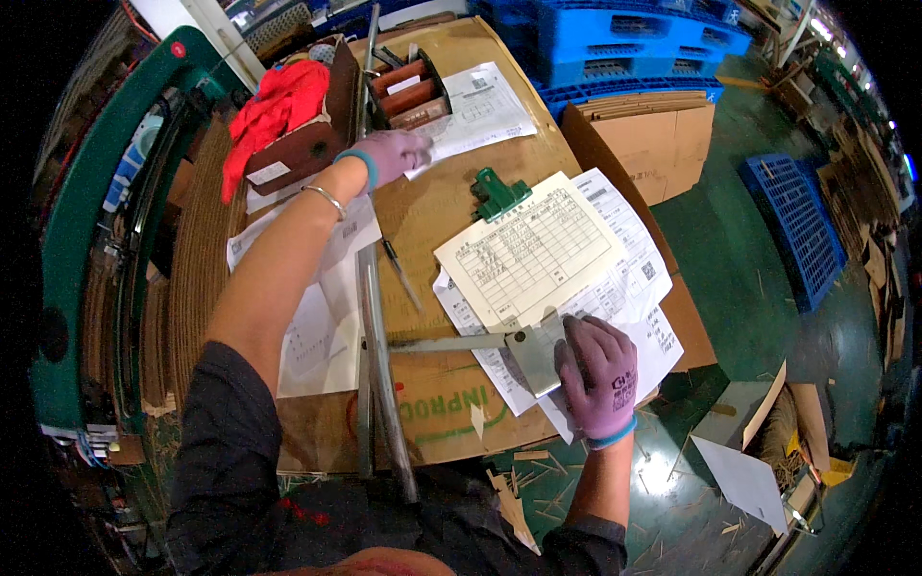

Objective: The person takes stacks of flat cardboard sheets from a pallet and feeds them individually into a stapling machine. After stapling the edges of the boxes, the person moves to a nearby table to review and write on several documents and a clipboard.

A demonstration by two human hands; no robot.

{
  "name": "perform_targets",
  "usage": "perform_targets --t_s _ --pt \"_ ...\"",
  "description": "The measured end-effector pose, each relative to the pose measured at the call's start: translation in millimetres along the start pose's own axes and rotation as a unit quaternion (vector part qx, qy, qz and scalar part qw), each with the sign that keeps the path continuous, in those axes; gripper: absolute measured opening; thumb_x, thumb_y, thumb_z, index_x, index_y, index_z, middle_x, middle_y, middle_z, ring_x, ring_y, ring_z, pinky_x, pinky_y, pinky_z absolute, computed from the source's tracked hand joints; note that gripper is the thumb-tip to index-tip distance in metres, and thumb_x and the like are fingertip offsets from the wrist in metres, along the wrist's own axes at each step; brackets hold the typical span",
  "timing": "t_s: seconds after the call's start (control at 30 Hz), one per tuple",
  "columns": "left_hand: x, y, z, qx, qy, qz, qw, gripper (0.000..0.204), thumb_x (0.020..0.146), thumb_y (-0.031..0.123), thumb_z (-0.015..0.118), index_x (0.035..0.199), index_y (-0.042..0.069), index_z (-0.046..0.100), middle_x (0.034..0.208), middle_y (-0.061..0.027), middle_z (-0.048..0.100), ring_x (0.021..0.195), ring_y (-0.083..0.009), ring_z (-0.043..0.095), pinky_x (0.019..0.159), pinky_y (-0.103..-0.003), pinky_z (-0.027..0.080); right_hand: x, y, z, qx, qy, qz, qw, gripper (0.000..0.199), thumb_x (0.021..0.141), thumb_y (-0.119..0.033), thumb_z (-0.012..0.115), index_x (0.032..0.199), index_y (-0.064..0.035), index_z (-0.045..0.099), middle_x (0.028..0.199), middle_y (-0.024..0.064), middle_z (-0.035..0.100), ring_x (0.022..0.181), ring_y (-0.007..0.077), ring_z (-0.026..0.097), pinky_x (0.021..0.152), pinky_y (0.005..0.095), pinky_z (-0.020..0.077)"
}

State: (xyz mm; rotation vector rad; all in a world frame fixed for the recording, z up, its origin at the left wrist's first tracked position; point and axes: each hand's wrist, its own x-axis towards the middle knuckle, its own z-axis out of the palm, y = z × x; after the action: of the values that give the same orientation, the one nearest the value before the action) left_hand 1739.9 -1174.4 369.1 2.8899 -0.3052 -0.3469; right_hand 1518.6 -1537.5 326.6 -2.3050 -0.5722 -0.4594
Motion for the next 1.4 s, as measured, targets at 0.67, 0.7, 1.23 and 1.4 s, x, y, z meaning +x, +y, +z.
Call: perform_targets --t_s 0.67,0.7,1.23,1.4 --pt "-198.7 62.6 -13.3 0.186 0.068 -0.012 0.980 0.061 0.084 0.041 0.060 0.135 0.011 0.044 0.123 -0.0116 0.053 0.118 -0.0281 0.048 0.101 -0.047 0.034 -9.3 4.6 7.3 0.000 0.010 0.017 1.000 0.033 0.082 -0.016 0.061 0.112 -0.0027 0.064 0.109 0.0145 0.064 0.106 0.0320 0.056 0.094 0.0404 0.0413" --pt "-211.2 60.0 -5.8 0.194 0.095 -0.025 0.976 0.062 0.084 0.041 0.061 0.135 0.010 0.044 0.123 -0.0116 0.053 0.118 -0.0287 0.048 0.102 -0.046 0.034 -9.4 3.7 6.9 -0.002 0.010 0.016 1.000 0.032 0.082 -0.016 0.060 0.112 -0.0027 0.064 0.109 0.0144 0.064 0.106 0.0319 0.056 0.093 0.0404 0.0413" --pt "-249.3 23.7 35.7 0.208 0.167 -0.140 0.953 0.065 0.082 0.038 0.063 0.134 0.005 0.043 0.112 -0.0114 0.057 0.108 -0.0273 0.053 0.095 -0.040 0.040 -10.5 4.6 8.5 0.003 0.011 0.019 1.000 0.030 0.083 -0.015 0.062 0.111 -0.0021 0.064 0.109 0.0142 0.063 0.106 0.0315 0.055 0.093 0.0403 0.0418" --pt "-246.3 24.7 33.6 0.217 0.165 -0.135 0.953 0.061 0.085 0.039 0.060 0.133 0.006 0.045 0.113 -0.0101 0.058 0.109 -0.0248 0.054 0.098 -0.040 0.038 -9.2 2.2 8.3 0.002 0.015 0.023 1.000 0.029 0.083 -0.014 0.062 0.108 -0.0017 0.065 0.108 0.0144 0.064 0.105 0.0315 0.056 0.092 0.0399 0.0423"
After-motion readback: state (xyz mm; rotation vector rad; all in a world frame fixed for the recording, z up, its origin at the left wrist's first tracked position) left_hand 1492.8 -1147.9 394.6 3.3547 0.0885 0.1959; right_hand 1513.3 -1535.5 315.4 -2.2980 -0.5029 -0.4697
